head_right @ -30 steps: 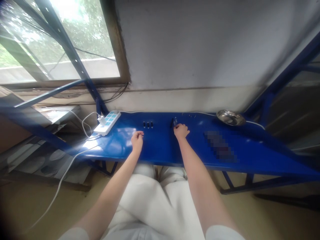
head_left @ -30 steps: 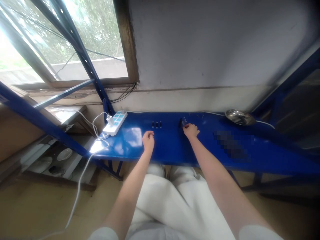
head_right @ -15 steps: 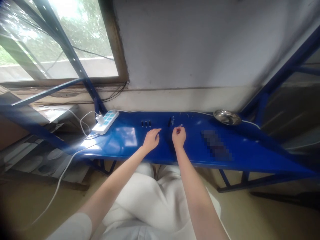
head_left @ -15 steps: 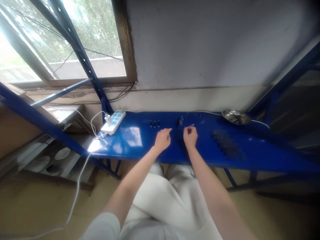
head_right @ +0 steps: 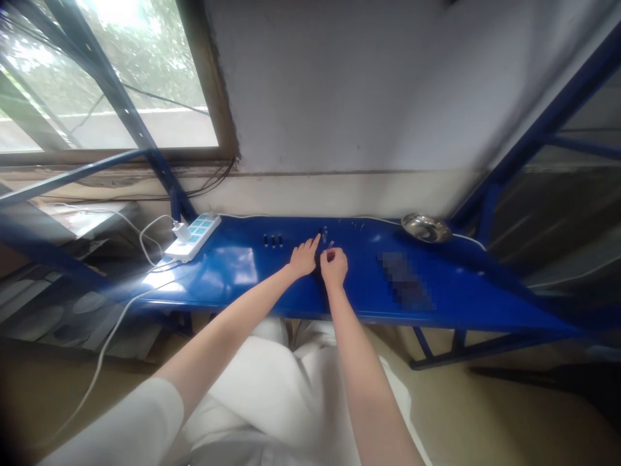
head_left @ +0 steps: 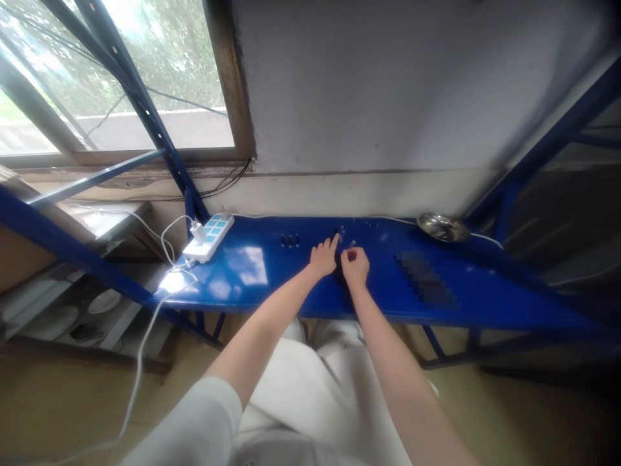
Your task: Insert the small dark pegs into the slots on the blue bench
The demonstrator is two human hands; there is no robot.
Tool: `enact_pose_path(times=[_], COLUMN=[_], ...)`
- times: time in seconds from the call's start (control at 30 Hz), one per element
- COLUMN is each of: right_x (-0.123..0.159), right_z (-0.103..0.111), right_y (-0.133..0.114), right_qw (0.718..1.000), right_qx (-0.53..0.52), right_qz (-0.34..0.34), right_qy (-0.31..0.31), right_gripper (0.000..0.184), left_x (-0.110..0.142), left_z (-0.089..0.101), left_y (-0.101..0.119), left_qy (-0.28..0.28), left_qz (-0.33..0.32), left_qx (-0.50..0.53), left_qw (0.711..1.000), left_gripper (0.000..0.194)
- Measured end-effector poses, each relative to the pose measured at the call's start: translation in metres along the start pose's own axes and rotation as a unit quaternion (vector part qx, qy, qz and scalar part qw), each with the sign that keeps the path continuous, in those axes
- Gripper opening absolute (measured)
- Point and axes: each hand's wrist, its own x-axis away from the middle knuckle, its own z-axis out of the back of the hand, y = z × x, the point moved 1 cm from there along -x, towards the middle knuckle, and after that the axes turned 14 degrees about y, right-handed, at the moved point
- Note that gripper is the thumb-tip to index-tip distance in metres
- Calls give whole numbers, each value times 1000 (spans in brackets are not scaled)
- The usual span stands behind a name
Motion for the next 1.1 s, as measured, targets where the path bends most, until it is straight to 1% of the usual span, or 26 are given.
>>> enact_pose_path(times=[0.07, 0.13, 0.23, 0.33, 0.43, 0.53, 0.73, 0.83, 0.97, 1.03, 1.1], right_x=[0, -1, -2, -2, -1, -1, -2, -1, -2, -2, -3], right_z=[-1, -2, -5, -6, -5, -4, -5, -6, -8, -9, -10], right_y=[0, 2, 5, 6, 4, 4, 5, 6, 9, 11, 13], right_qw=[1000, 1000, 1000, 1000, 1000, 999, 1000, 999, 999, 999, 997], right_qx=[-3, -5, -3, -3, -9, -10, -2, -3, -3, 3, 8], right_qz=[5, 10, 13, 14, 19, 28, 28, 31, 41, 51, 70], right_qy=[3, 9, 14, 11, 10, 12, 10, 10, 15, 18, 22], right_gripper=[15, 14, 13, 12, 12, 12, 12, 12, 14, 14, 14], left_x=[-5, -9, -14, -17, -18, -19, -23, -25, -23, -21, -19], left_z=[1, 3, 6, 9, 12, 14, 12, 10, 13, 18, 27], left_y=[2, 3, 4, 0, -5, -8, -7, -6, -7, -5, -3], left_qy=[-19, -26, -4, 24, 35, 43, 52, 59, 112, 140, 155], left_qz=[5, 1, -13, -4, 11, 9, 8, 18, 43, 33, 6], left_qx=[-32, -53, -63, -53, -47, -51, -46, -13, 79, 131, 171], left_qw=[999, 998, 998, 998, 998, 998, 998, 998, 990, 981, 973], left_gripper=[66, 58, 45, 35, 30, 27, 23, 19, 13, 10, 9])
